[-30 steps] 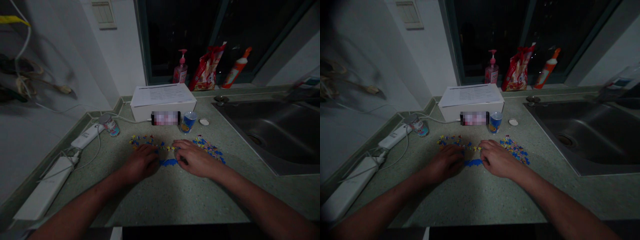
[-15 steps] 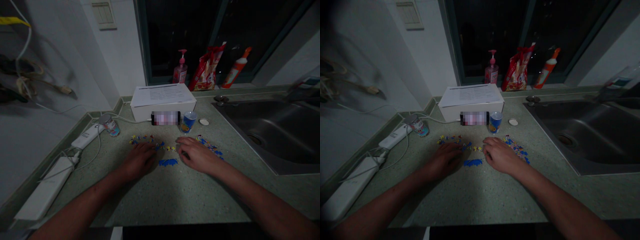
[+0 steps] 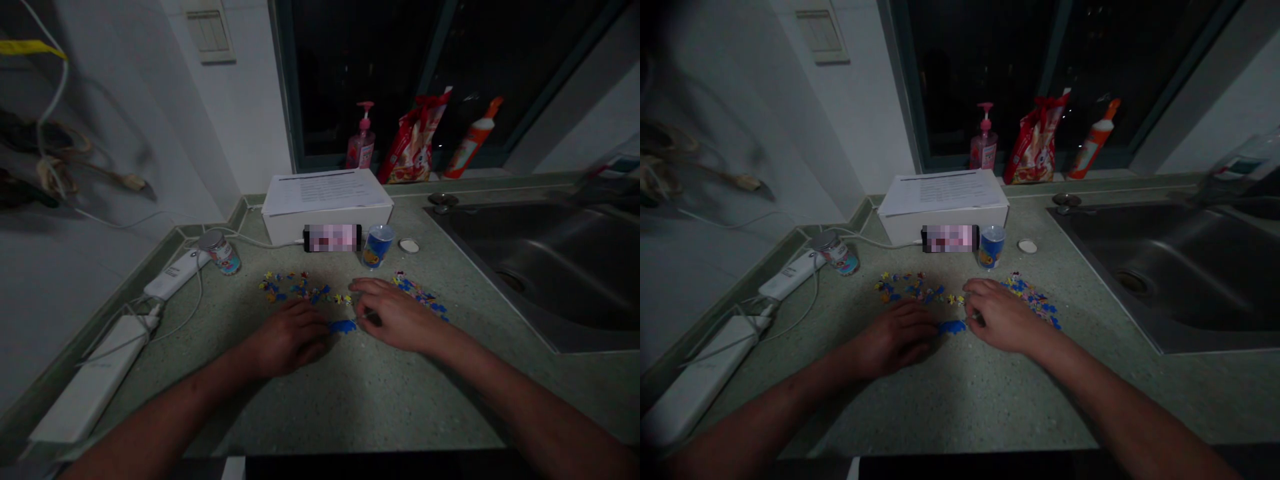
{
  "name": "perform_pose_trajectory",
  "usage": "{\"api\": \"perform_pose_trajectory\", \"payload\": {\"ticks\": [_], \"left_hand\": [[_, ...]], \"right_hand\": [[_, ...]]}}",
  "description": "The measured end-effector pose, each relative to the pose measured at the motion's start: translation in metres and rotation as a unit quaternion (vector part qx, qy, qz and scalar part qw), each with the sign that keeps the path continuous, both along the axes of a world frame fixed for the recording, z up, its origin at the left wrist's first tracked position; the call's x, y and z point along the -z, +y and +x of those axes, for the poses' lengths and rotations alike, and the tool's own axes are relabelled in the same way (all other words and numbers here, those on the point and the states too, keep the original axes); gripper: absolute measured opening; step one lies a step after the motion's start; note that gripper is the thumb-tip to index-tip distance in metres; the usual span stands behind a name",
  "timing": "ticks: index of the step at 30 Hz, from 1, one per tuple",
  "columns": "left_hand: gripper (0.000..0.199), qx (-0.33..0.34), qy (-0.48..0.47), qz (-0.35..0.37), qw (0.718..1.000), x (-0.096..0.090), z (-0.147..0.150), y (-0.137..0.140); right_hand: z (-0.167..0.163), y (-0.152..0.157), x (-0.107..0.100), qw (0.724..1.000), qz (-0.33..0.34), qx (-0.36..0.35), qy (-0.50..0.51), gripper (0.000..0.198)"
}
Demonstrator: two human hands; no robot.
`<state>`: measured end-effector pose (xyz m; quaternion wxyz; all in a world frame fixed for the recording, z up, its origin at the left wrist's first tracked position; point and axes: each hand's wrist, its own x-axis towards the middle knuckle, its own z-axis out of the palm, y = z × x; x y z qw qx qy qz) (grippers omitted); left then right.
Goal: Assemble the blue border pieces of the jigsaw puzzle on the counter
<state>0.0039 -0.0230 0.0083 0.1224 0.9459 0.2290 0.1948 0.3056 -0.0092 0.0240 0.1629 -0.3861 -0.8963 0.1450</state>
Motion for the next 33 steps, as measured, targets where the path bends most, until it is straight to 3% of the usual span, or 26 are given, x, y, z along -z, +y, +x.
{"api": "perform_pose_trajectory", "payload": {"ticks": [10,33], "left_hand": [[0.017,0.025,-0.013,-0.011,1.0,-0.001,-0.003,0.0],[0.018,0.017,-0.017,-0.004,1.0,-0.002,-0.005,0.001]], "right_hand": [[-0.003,-0.002,0.005,0.999,-0.019,-0.03,0.009,0.017],[-0.008,-0.002,0.009,0.999,0.011,-0.04,0.02,0.015]]}}
